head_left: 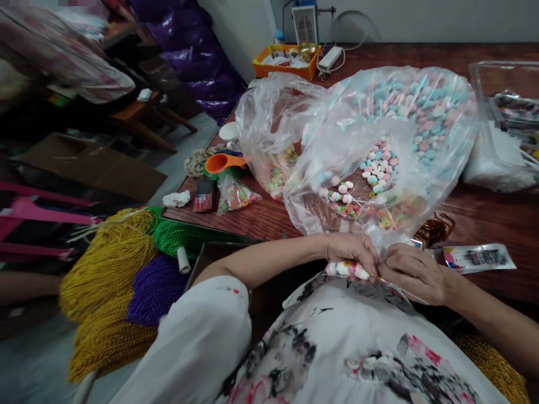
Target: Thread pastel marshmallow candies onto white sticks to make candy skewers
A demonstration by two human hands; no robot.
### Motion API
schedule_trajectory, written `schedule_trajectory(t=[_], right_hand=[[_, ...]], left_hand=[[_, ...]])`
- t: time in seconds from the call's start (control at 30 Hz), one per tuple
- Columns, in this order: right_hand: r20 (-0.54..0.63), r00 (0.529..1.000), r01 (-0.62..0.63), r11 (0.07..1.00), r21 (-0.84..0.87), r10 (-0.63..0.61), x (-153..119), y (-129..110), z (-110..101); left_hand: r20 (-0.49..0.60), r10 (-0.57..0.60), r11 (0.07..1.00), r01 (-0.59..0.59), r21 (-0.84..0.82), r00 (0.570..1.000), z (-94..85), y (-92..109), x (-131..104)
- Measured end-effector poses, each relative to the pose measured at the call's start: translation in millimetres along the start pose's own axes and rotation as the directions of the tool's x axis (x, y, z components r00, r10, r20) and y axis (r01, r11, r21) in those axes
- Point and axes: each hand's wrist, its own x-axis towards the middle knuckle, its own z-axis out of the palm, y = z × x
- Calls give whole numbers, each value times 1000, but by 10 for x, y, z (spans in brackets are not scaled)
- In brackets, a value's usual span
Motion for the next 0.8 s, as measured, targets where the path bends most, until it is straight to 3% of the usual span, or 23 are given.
schedule_trajectory(t=[0.13, 0.27, 0.3, 0.37, 0.4, 0.47, 0.5, 0.53, 0.57, 0.63, 0.67, 0.7, 0.73, 0.8], right_hand=[[64, 996, 72, 996, -51, -68, 154, 7, -70], [57, 998, -15, 988, -151, 24, 251, -39, -83], [54, 997, -49, 983, -174, 59, 252, -36, -60], [63, 988, -121, 966, -230, 139, 242, 21, 3], [63, 980, -167, 952, -255, 189, 241, 80, 33], [19, 955, -280, 924, -261, 295, 264, 238, 53], [-34, 939, -339, 908, -245, 341, 292, 319, 38], [-98, 919, -394, 895, -210, 381, 330, 386, 9], [-154, 895, -441, 879, -181, 418, 375, 429, -26], [-240, 827, -533, 845, -49, 508, 474, 433, -70], [-243, 794, -564, 824, 46, 557, 517, 403, -62], [-218, 775, -574, 805, 149, 593, 551, 366, -28], [-165, 778, -567, 790, 233, 607, 575, 337, 27], [-67, 797, -547, 764, 341, 600, 593, 335, 155]], left_hand=[[71, -30, 991, 20, 134, 997, -43, 116, 13], [140, -48, 903, -17, 430, 989, -330, 445, -139], [106, -38, 850, -23, 526, 994, -383, 540, -218], [-33, 115, 710, -59, 702, 993, -375, 691, -387], [-96, 265, 620, -93, 779, 960, -306, 729, -458], [-121, 598, 420, -181, 889, 792, -78, 706, -529], [-80, 702, 330, -224, 917, 708, 43, 648, -522], [-5, 738, 259, -276, 926, 674, 140, 568, -488], [68, 719, 219, -318, 923, 692, 196, 480, -432], [52, 719, 257, -335, 906, 693, 161, 336, -293], [-31, 748, 327, -327, 887, 663, 81, 298, -232], [-153, 785, 410, -320, 854, 600, -18, 285, -187], [-208, 805, 438, -319, 841, 556, -119, 293, -161], [-295, 867, 446, -360, 820, 403, -261, 329, -153]])
